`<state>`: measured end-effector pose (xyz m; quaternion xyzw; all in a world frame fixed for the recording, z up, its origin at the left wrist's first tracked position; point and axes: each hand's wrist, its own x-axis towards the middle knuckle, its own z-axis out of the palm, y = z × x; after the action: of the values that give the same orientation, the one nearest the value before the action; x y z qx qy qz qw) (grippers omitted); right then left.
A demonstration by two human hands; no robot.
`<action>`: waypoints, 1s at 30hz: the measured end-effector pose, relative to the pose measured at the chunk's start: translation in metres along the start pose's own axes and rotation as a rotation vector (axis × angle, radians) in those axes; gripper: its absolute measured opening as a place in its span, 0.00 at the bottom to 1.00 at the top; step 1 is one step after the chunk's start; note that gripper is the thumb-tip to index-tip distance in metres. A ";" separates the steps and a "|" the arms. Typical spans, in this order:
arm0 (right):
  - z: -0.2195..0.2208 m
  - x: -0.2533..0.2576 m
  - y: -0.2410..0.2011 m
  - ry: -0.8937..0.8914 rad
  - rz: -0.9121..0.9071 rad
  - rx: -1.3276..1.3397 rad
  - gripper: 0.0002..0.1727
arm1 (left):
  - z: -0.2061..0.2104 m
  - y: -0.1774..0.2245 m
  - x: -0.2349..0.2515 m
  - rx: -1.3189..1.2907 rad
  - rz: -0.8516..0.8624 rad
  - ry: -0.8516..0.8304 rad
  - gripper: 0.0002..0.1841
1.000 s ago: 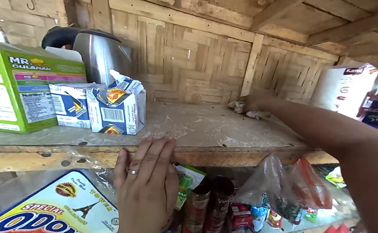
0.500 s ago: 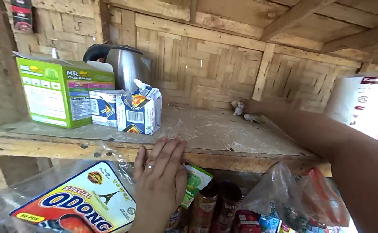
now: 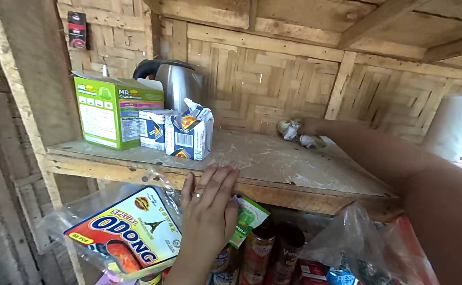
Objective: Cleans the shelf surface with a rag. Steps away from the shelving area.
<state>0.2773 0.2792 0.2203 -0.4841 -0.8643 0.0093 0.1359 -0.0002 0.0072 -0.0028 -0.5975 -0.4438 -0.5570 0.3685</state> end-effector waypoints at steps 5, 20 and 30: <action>-0.011 -0.014 -0.032 -0.136 0.026 -0.037 0.27 | 0.001 0.000 -0.001 -0.002 0.003 -0.001 0.25; -0.010 -0.035 -0.042 -0.277 -0.046 0.109 0.29 | 0.001 0.001 0.000 -0.004 -0.009 0.012 0.24; -0.014 0.003 -0.108 0.026 -0.192 0.319 0.33 | 0.004 0.002 0.000 -0.025 -0.021 0.032 0.24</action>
<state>0.1893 0.2229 0.2499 -0.3719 -0.8923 0.1268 0.2222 0.0034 0.0105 -0.0037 -0.5884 -0.4371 -0.5756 0.3624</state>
